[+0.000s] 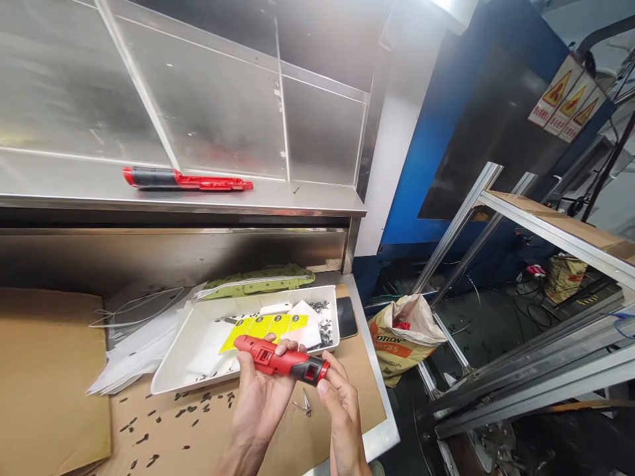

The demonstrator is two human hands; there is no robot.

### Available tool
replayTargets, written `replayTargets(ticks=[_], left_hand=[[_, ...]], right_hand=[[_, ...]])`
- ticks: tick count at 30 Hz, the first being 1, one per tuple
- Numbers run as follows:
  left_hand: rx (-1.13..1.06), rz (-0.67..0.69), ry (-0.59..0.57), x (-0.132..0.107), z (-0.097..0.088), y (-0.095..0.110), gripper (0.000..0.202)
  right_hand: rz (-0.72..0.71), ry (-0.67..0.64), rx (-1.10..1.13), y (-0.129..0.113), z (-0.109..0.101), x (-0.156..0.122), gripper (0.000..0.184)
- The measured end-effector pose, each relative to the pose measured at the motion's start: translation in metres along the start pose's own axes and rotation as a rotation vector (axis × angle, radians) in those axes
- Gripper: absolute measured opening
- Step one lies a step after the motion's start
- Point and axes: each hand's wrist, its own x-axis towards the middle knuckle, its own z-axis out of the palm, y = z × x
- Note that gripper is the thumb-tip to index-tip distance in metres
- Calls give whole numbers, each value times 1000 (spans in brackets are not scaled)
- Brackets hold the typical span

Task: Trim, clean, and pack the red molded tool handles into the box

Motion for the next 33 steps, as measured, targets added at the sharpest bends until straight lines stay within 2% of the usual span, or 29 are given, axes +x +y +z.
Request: replayTargets(ticks=[5,7,12,14,17,19,22,26,28,30,33], left_hand=[[6,17,-21,2,-4,-6,41],[7,-5,-24,3,-6,-6,39],[5,-84,-30,3,-6,0,48],[3,-96,-37,3,-5,1,51],[-3,-101,-47,3,-4,3,51],[-11,-84,-52,4,-4,5,51],[-19,-48,-60,4,-4,7,51],[-9,1,-60,4,-3,5,54],[-1,24,-59,4,-4,3,53],[8,36,-63,5,-4,1,47],[15,40,-66,7,-6,-1,40]], right_hand=[[-39,-78,6,10,-1,-3,56],[-142,-120,-156,10,-4,-3,51],[-525,-147,-767,2,-18,1,30],[-627,-162,-891,-1,-23,5,28],[-699,-127,-936,-4,-27,8,28],[-678,-82,-881,-4,-27,8,26],[-550,-71,-700,-2,-22,3,27],[-258,-80,-174,8,-9,-6,48],[-99,-74,56,14,-3,-9,51],[-13,-79,153,18,-1,-10,51],[-36,-112,135,20,-1,-9,52]])
